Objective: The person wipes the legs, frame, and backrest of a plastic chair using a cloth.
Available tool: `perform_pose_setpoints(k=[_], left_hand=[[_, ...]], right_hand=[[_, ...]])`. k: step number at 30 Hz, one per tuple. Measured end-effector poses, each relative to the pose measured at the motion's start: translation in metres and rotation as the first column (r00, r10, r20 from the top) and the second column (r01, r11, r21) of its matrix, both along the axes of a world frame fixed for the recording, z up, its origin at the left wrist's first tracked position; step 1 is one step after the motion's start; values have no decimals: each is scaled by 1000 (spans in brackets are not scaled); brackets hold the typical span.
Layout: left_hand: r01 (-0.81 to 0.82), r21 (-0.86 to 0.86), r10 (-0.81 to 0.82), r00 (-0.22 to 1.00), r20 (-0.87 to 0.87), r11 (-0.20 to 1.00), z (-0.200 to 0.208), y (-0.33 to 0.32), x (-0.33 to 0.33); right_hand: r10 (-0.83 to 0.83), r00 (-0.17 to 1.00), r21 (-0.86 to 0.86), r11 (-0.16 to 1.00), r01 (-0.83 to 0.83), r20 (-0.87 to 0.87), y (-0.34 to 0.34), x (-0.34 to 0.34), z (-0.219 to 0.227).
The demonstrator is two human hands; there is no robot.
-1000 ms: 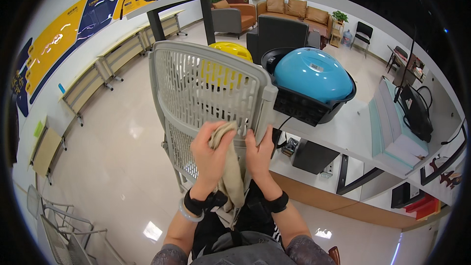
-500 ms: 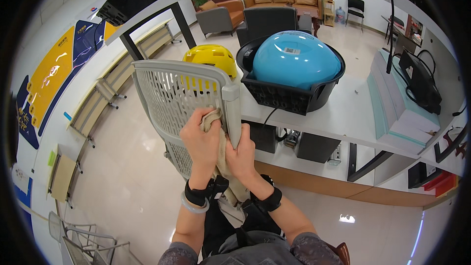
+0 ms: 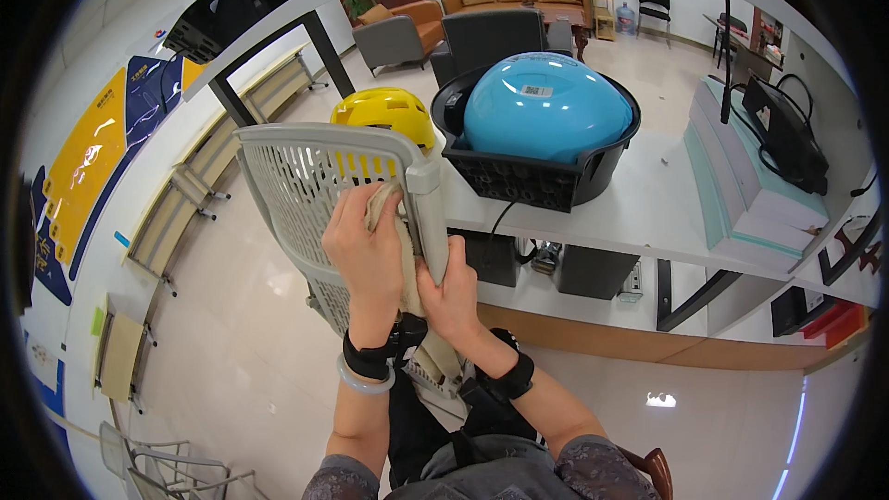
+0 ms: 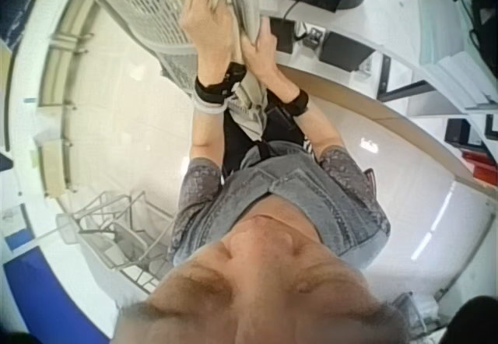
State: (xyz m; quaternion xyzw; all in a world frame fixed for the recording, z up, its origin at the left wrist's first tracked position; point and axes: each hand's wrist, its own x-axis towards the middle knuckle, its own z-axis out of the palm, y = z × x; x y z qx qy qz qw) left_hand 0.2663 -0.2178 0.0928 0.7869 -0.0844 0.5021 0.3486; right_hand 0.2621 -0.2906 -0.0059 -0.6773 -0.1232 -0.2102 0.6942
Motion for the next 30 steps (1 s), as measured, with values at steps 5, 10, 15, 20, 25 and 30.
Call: perform_pose_setpoints(k=[5,10,15,20,25,30], left_hand=[[-11,43,12,1000,-16,999,-40,2,-13],[32,63,-33,999,26,997,-27,8,-9],[30,31,-30,1000,6,999,-12,3,-3],[43,-19,-44,994,-95,999,-62,10,-22],[56,-68,-62,994,-88,996,-39,10,-16],[53,-91,-66,988,-143,994,-47,11,-18]], right_hand=[[-2,1000,23,1000,2,29,1,2,-4],[2,1000,28,1000,-3,27,2,1,-4],[9,1000,23,1000,-9,10,1,1,-3],[21,1000,61,998,-22,23,1,1,-3],[35,999,36,999,-35,2,-1,-2,2],[20,1000,42,999,-20,10,0,-1,0]])
